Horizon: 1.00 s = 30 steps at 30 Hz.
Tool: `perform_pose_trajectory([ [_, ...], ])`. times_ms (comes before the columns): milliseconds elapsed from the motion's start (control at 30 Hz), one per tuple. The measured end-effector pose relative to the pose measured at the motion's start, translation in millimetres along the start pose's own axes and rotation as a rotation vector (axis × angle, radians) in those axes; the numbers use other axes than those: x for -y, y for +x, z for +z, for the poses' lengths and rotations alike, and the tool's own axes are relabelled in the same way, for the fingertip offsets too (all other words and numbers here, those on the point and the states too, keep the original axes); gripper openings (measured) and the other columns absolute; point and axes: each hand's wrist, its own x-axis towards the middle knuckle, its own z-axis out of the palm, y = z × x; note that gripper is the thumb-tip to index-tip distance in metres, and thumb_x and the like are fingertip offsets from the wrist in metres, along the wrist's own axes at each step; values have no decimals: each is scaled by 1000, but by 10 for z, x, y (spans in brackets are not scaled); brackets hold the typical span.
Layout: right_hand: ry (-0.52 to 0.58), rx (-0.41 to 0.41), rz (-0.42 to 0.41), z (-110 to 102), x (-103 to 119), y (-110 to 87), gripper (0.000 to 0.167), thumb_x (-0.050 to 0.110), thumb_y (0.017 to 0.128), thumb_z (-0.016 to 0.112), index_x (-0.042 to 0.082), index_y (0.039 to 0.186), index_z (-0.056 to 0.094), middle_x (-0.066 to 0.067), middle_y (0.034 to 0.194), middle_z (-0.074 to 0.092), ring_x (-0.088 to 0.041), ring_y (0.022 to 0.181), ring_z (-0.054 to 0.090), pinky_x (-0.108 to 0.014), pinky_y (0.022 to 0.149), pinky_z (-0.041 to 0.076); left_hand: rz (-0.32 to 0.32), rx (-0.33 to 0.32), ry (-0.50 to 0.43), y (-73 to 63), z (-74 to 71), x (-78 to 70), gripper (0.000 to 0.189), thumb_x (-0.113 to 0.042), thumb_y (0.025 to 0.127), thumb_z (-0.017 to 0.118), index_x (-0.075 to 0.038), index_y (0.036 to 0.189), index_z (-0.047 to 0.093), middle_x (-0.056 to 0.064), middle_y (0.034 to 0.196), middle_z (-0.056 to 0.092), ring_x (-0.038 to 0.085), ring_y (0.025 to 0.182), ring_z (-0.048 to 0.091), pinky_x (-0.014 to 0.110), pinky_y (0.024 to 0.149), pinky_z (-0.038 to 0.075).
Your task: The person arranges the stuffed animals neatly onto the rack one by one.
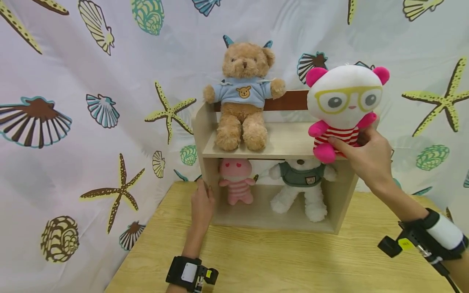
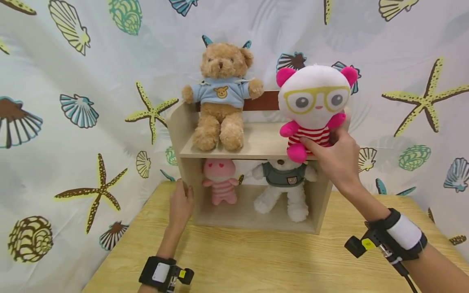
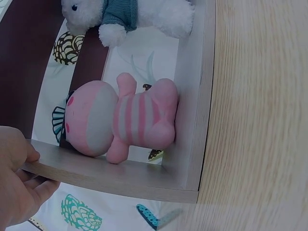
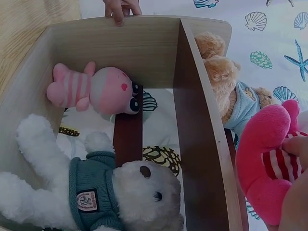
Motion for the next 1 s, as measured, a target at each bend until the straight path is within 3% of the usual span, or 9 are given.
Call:
perform_pose_trajectory([
  [200, -3, 19, 28, 41, 7, 59, 56, 28, 86, 80, 2, 129, 58, -6, 111, 65, -3, 93, 56, -14, 76, 42, 28, -25, 5, 2, 12, -18, 14, 2, 96, 60, 1, 97, 46, 22, 69, 59, 44, 64, 64, 53, 51, 48],
  [300, 9, 43, 55, 78, 4, 91, 57, 30, 87, 79, 1, 130, 56, -3, 110, 62, -6, 95, 55, -16, 77, 42, 20, -19, 2, 5, 10, -24, 13, 2, 96, 59, 2, 98, 46, 23, 70, 59, 44, 65, 64, 53, 52, 48],
  [500, -5, 79, 87, 129, 3, 144, 61, 34, 89, 76, 0, 134, 53, -11, 119, 60, -12, 100, 52, -19, 79, 41, 18, -16, 0, -1, 8, -19, 13, 3, 96, 59, 2, 98, 46, 24, 71, 60, 44, 66, 64, 53, 52, 48],
  [767, -18, 82, 94, 153, -18, 183, 61, 36, 90, 75, 0, 134, 54, -11, 119, 60, -13, 99, 52, -19, 78, 41, -15, 10, 3, 9, -7, -16, 12, 1, 97, 58, 2, 100, 47, 24, 73, 60, 44, 68, 66, 52, 52, 49],
  [1000, -13, 102, 105, 172, -22, 229, 63, 37, 91, 73, 0, 137, 51, -14, 123, 59, -13, 101, 52, -19, 80, 42, -5, -5, 15, 5, -24, -17, 12, 2, 97, 59, 2, 97, 47, 22, 71, 59, 44, 67, 65, 53, 52, 48],
])
